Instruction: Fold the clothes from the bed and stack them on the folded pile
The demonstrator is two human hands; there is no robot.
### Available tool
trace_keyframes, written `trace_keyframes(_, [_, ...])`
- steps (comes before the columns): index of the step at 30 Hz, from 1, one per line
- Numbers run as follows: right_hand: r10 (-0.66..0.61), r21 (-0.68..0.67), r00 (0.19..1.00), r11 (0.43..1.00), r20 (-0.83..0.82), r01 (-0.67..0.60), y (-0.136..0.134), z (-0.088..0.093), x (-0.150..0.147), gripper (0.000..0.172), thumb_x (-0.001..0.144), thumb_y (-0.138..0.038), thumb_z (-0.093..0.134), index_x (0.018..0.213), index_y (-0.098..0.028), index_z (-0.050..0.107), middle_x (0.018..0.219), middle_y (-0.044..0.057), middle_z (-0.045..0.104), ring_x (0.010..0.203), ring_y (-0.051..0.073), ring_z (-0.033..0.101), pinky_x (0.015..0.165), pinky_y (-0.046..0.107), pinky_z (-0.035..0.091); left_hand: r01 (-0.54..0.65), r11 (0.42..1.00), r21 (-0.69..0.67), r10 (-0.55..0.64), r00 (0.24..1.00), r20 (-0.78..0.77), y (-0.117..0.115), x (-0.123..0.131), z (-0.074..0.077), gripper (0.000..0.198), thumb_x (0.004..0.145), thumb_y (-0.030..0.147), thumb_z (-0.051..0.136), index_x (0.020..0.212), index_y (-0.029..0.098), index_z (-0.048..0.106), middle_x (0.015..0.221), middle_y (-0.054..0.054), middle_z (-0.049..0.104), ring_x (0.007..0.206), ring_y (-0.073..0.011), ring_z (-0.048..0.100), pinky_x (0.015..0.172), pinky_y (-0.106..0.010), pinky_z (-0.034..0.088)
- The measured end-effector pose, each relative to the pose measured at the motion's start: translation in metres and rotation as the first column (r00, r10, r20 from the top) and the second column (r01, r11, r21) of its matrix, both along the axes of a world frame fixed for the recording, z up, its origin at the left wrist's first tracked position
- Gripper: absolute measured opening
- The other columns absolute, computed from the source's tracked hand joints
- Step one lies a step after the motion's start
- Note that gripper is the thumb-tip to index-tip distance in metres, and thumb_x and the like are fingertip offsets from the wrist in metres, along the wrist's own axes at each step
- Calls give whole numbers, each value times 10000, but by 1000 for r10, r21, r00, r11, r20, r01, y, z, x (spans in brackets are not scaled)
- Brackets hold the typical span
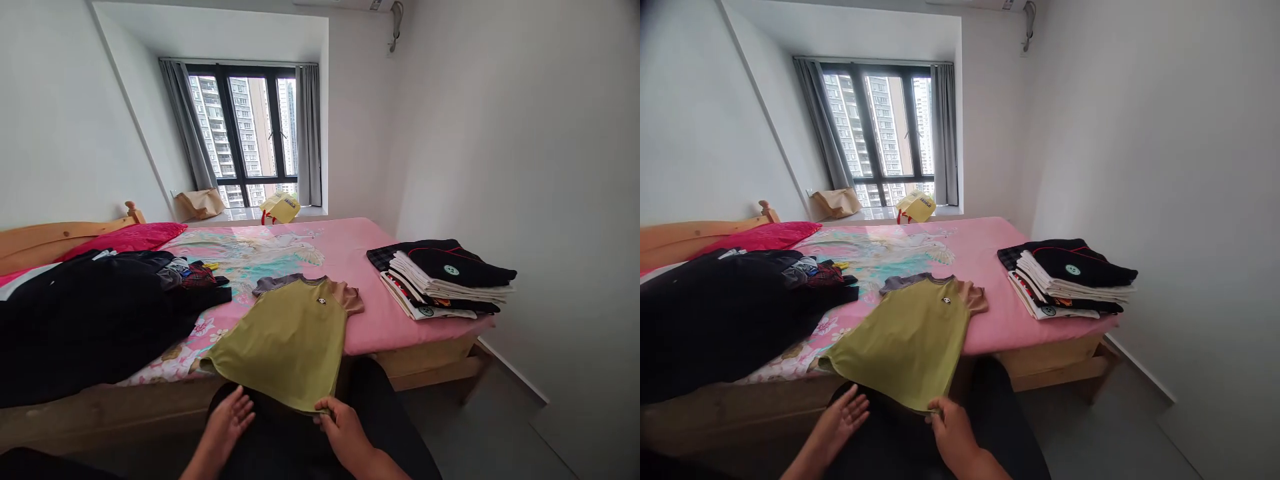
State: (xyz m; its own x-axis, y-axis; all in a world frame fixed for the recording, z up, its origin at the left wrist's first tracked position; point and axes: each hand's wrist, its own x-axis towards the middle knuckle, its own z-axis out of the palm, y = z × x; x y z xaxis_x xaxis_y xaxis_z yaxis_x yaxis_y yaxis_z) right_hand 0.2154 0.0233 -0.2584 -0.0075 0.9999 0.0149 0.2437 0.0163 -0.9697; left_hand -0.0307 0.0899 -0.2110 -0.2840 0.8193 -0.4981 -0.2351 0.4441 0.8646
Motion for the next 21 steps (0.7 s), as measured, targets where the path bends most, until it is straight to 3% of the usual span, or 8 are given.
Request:
trace_keyframes(1, [5,0,1000,1000,-20,-5,-2,0,-1,258,790,-275,454,930,-180,648,787,46,686,767,198,640,699,286,462,78,990,-115,-55,980,189,-18,19,-16,206,779,308,606,916,164,555,888,-119,652,817,-225,667,739,-377,521])
trace_keyframes(3, [7,15,999,1000,-46,-7,-5,7,-2,249,805,-298,463,922,-178,647,799,50,689,780,203,642,717,292,466,322,928,-188,-213,872,441,-45,59,-38,403,728,479,653,990,181,584,1050,-138,641,996,-249,626,789,-368,502])
trace_keyframes(6, [11,33,997,999,-82,-9,-11,16,-1,225,797,-274,471,885,-173,652,794,50,689,762,198,639,715,291,473,551,833,-54,-414,685,600,-62,109,-49,418,714,590,617,838,191,632,936,-90,681,931,-228,634,738,-326,495])
trace_keyframes(8, [34,26,994,999,-104,-31,-15,16,-2,202,781,-279,496,833,-163,653,751,47,677,725,187,630,693,283,476,536,844,35,-442,655,613,-60,129,-48,369,721,540,639,670,177,605,669,-40,650,676,-178,629,646,-284,488])
trace_keyframes(11, [77,-69,980,993,-184,-91,-18,7,-2,275,761,-386,550,877,-149,626,557,-3,585,503,133,537,508,242,437,445,887,124,-435,713,550,-53,134,-47,352,730,454,655,556,165,554,459,-9,535,412,-140,508,470,-273,432])
trace_keyframes(15, [-141,-222,942,972,-304,74,-10,-3,4,466,710,-576,557,902,-152,541,473,-79,433,339,62,331,332,189,297,278,958,73,-276,816,508,-58,112,-44,175,658,227,739,747,173,598,697,-35,670,647,-176,651,649,-286,509])
trace_keyframes(17, [-260,-252,898,951,-354,176,-2,-6,10,489,680,-620,562,834,-157,529,547,-59,453,397,63,387,346,182,341,241,970,22,-221,848,482,-63,97,-45,248,621,175,761,795,187,585,759,-27,684,727,-173,669,734,-285,512])
trace_keyframes(21, [-395,-247,826,916,-403,317,22,-8,27,498,659,-612,577,868,-161,548,704,-5,513,544,94,487,402,188,416,224,968,-110,-147,868,475,-72,72,-56,275,592,181,766,737,204,534,698,-17,670,637,-177,663,647,-281,514])
